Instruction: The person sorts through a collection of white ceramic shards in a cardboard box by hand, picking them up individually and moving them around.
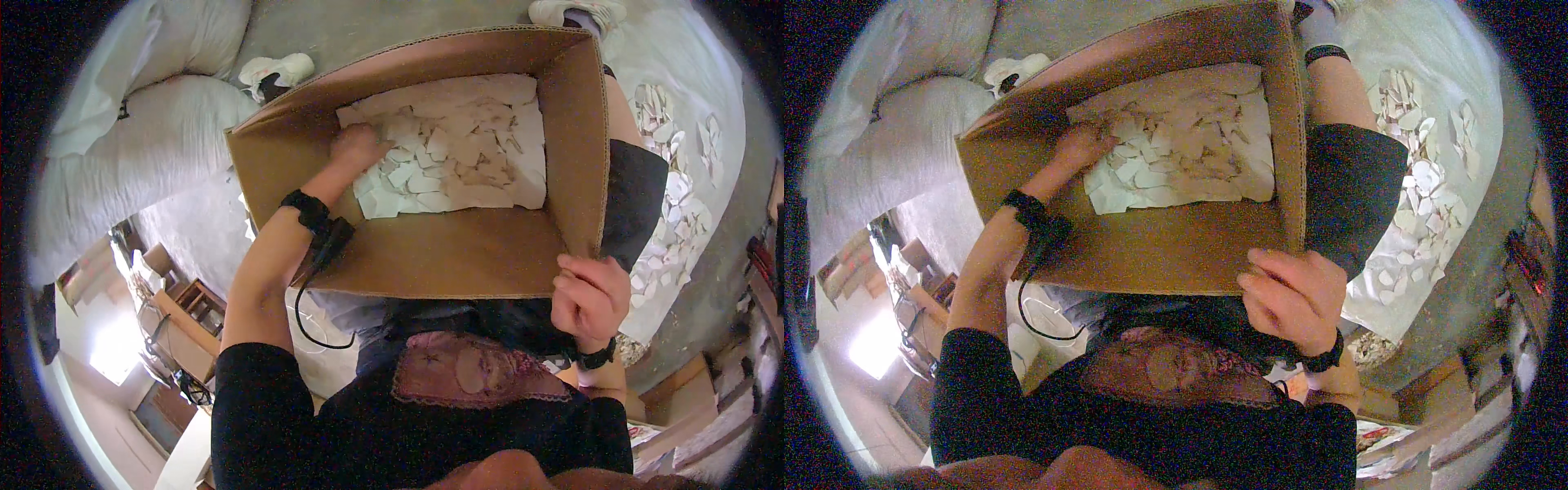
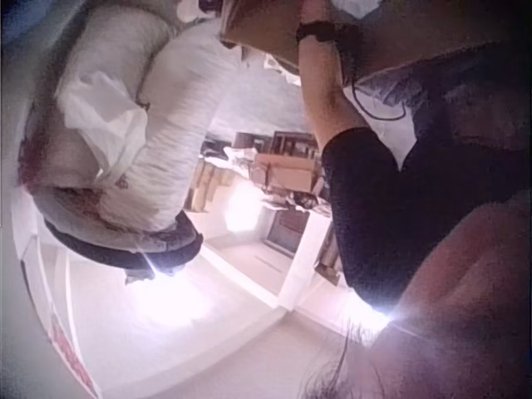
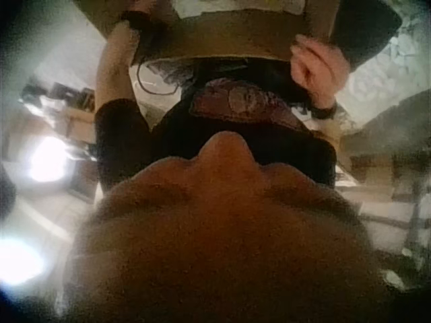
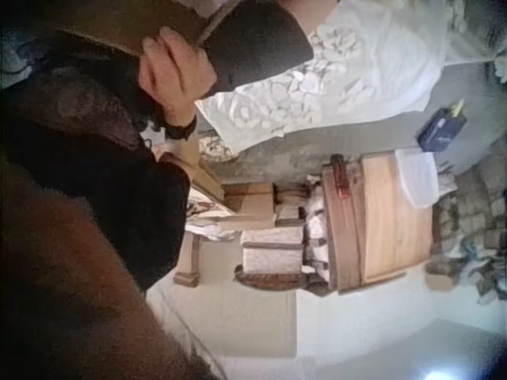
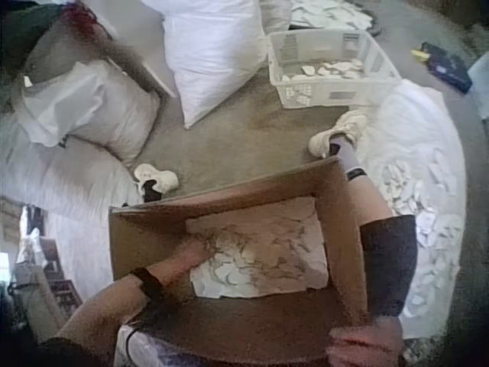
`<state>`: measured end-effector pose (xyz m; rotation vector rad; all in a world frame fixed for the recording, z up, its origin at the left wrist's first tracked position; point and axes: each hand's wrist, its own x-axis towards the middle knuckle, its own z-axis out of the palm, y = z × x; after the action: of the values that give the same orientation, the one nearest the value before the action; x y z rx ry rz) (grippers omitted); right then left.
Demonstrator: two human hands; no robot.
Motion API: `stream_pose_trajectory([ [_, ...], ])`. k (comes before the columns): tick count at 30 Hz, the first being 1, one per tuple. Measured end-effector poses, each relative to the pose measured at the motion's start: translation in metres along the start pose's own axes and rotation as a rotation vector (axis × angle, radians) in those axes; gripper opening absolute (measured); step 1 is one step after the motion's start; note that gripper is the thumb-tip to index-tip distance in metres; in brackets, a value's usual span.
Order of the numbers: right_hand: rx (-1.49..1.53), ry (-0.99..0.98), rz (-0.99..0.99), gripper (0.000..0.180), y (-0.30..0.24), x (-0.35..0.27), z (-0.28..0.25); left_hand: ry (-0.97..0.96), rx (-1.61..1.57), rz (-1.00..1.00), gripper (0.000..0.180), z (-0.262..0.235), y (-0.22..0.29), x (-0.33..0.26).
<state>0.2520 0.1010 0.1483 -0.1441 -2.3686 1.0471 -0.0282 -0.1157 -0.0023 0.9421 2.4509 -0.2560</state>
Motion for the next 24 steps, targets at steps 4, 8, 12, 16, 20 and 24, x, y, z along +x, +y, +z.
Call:
stream_pose_trajectory([
  [4, 0.039, 0.035, -0.005, 0.03, 0.002, -0.003, 0.002, -0.154, -0.046, 0.279, 0.039, -0.003, 0.028, 0.012],
  [8, 0.066, 0.036, -0.02, 0.031, 0.004, -0.002, 0.001, 0.035, -0.084, 0.486, 0.041, 0.006, 0.048, 0.017],
  [12, 0.073, 0.008, -0.009, 0.029, 0.002, -0.001, 0.0, -0.254, 0.004, 0.308, 0.052, -0.001, 0.063, 0.022],
  [16, 0.068, 0.019, -0.007, 0.026, 0.004, -0.003, 0.001, -0.117, 0.021, 0.326, 0.043, -0.012, 0.073, 0.017],
  [20, 0.07, 0.022, -0.015, 0.024, 0.005, -0.003, 0.0, -0.016, -0.025, 0.339, 0.031, -0.02, 0.096, 0.018],
  [24, 0.113, -0.04, 0.045, 0.022, 0.003, -0.008, -0.002, 0.011, -0.02, 0.46, 0.025, -0.01, 0.104, 0.027],
])
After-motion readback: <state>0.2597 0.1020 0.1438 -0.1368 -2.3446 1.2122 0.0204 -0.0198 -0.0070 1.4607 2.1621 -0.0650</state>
